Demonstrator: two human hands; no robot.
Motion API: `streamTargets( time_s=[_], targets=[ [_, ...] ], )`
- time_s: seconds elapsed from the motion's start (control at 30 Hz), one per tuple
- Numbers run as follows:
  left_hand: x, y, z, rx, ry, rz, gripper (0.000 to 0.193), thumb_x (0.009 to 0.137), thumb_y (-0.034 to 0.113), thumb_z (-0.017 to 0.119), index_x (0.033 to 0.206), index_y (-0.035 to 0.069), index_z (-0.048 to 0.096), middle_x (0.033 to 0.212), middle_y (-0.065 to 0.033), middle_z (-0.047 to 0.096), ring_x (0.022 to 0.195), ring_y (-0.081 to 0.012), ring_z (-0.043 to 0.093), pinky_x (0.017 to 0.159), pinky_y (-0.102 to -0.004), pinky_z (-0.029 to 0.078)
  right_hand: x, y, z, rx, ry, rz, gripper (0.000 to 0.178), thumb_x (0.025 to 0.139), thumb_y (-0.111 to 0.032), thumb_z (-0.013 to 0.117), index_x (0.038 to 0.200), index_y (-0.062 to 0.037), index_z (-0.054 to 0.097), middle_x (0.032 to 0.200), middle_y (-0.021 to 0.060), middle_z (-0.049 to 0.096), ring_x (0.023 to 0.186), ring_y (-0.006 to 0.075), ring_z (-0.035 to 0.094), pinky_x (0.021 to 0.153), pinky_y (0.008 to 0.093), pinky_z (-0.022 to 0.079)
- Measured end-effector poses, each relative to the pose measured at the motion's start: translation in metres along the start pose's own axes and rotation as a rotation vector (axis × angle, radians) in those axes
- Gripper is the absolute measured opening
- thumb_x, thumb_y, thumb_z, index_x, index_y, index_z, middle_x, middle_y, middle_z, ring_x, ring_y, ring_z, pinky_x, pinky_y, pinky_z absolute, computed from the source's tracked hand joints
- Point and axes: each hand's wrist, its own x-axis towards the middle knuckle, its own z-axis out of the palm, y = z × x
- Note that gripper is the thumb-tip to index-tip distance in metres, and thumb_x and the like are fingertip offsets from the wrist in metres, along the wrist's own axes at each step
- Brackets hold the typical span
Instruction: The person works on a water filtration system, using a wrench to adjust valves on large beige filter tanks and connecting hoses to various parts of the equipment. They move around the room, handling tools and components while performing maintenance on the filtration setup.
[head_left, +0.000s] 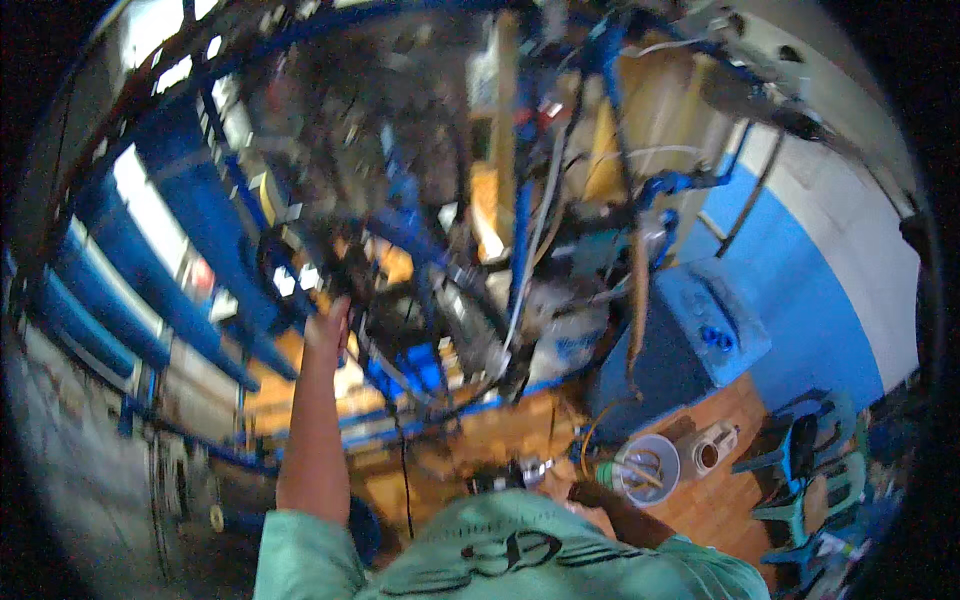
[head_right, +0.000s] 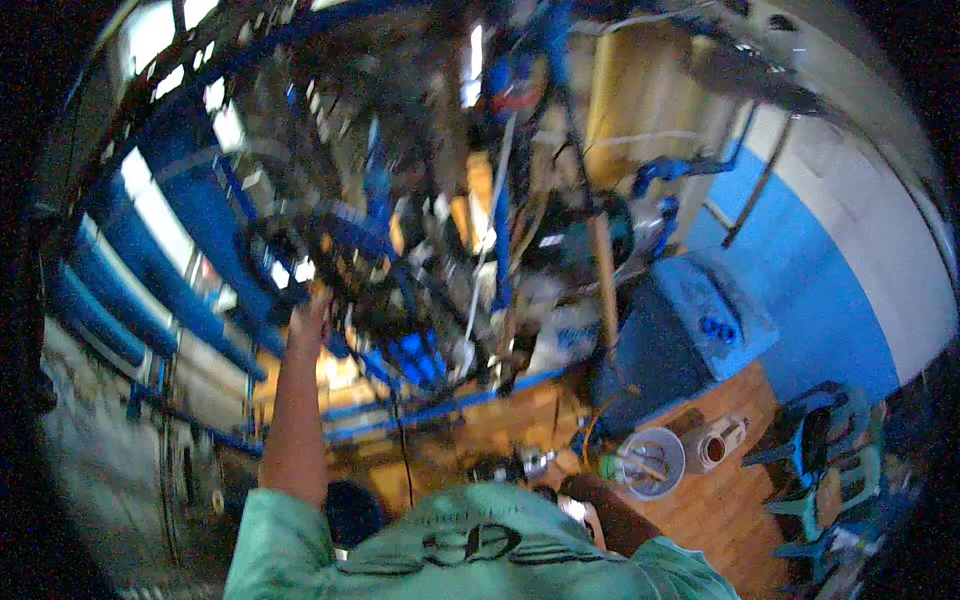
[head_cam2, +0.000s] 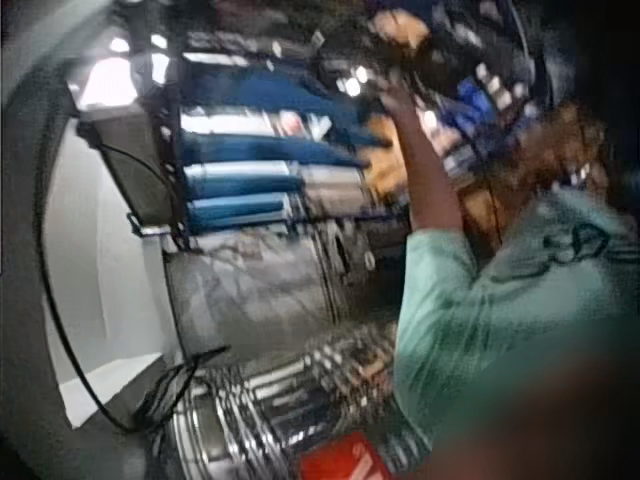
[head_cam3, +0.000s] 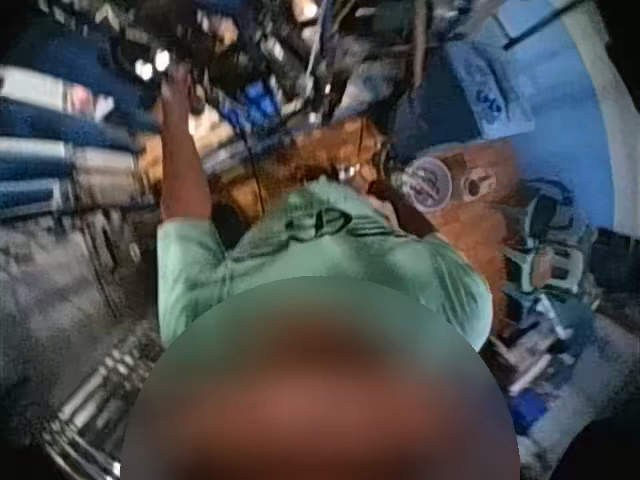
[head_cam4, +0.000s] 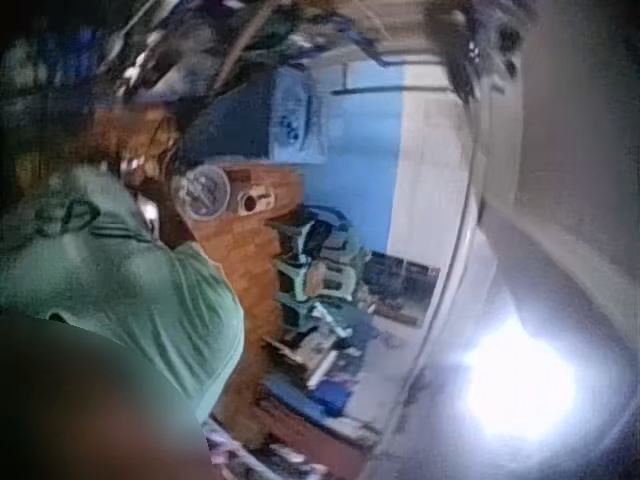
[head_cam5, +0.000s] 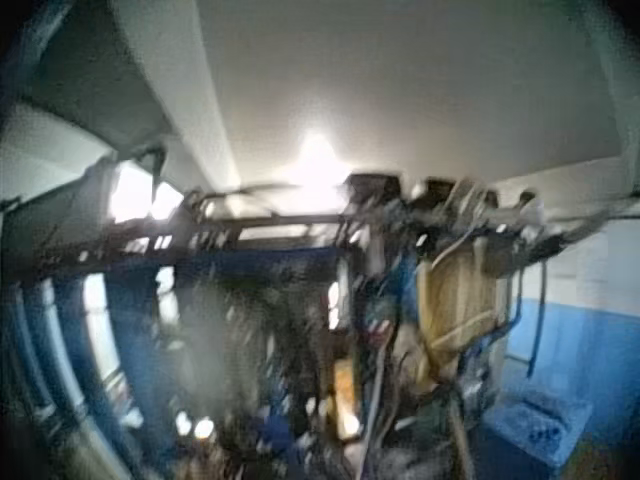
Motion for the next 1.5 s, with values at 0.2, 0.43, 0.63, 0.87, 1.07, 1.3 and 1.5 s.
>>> streamTargets(
  time_s=[0.2,0.43,0.63,0.87,1.07,1.3,1.5],
  targets=[
    [-0.032,0.014,-0.007,-0.027,0.007,-0.043,0.031,0.084,0.035,0.066,0.069,0.010,0.057,0.054,0.0033,0.046,0.040,-0.0083,0.041,0.036,-0.0255,0.031,-0.048,-0.046,-0.097,0.576,-0.091,0.483,0.024,0.086,-0.032,0.059,0.090,-0.0116,0.070,0.091,0.0111,0.067,0.086,0.0296,0.064,0.076,0.0430,0.051],
    [-0.016,-0.035,-0.007,-0.221,-0.086,-0.060,0.036,0.088,0.025,0.057,0.118,0.005,0.059,0.105,-0.0077,0.064,0.082,-0.0179,0.061,0.066,-0.0300,0.049,-0.113,0.012,0.042,0.484,-0.182,0.550,0.024,0.079,-0.033,0.064,0.082,-0.0095,0.068,0.080,0.0124,0.065,0.074,0.0282,0.063,0.068,0.0417,0.050],
    [-0.088,-0.116,-0.045,-0.494,0.016,-0.280,0.028,0.086,0.044,0.065,0.088,0.017,0.058,0.063,0.0075,0.045,0.049,-0.0054,0.036,0.042,-0.0233,0.029,-0.102,-0.009,-0.107,0.185,-0.196,0.567,0.029,0.086,-0.039,0.059,0.086,-0.0102,0.064,0.085,0.0131,0.066,0.078,0.0312,0.063,0.069,0.0439,0.052],
    [-0.140,-0.281,-0.033,0.347,-0.590,0.240,0.030,0.092,0.040,0.054,0.090,0.009,0.057,0.071,-0.0014,0.059,0.060,-0.0162,0.056,0.056,-0.0284,0.048,-0.153,0.021,-0.078,0.463,0.029,0.768,0.028,0.085,-0.031,0.055,0.085,-0.0041,0.063,0.080,0.0142,0.065,0.078,0.0296,0.062,0.069,0.0431,0.050],
    [-0.207,-0.345,-0.058,0.812,-0.890,-0.413,0.031,0.092,0.039,0.053,0.090,0.008,0.057,0.072,-0.0019,0.059,0.063,-0.0164,0.056,0.058,-0.0288,0.047,-0.230,-0.077,-0.008,0.554,0.437,1.018,0.017,0.077,-0.019,0.056,0.075,-0.0042,0.064,0.084,0.0178,0.064,0.077,0.0353,0.062,0.066,0.0442,0.049],
    [-0.152,-0.348,-0.004,1.040,-1.229,-0.292,0.033,0.093,0.038,0.052,0.089,0.005,0.057,0.074,-0.0024,0.059,0.067,-0.0166,0.056,0.061,-0.0292,0.047,-0.271,-0.300,0.063,0.821,0.078,1.397,0.018,0.075,-0.018,0.054,0.076,-0.0060,0.067,0.086,0.0185,0.066,0.077,0.0361,0.063,0.066,0.0455,0.050],
    [-0.125,-0.330,0.143,1.120,-1.495,-0.110,0.034,0.093,0.037,0.051,0.089,0.004,0.057,0.075,-0.0029,0.059,0.070,-0.0168,0.056,0.063,-0.0296,0.046,-0.239,-0.438,0.032,1.286,0.190,1.943,0.029,0.077,-0.025,0.050,0.085,-0.0037,0.069,0.090,0.0213,0.066,0.082,0.0365,0.063,0.071,0.0452,0.049]
  ],
)
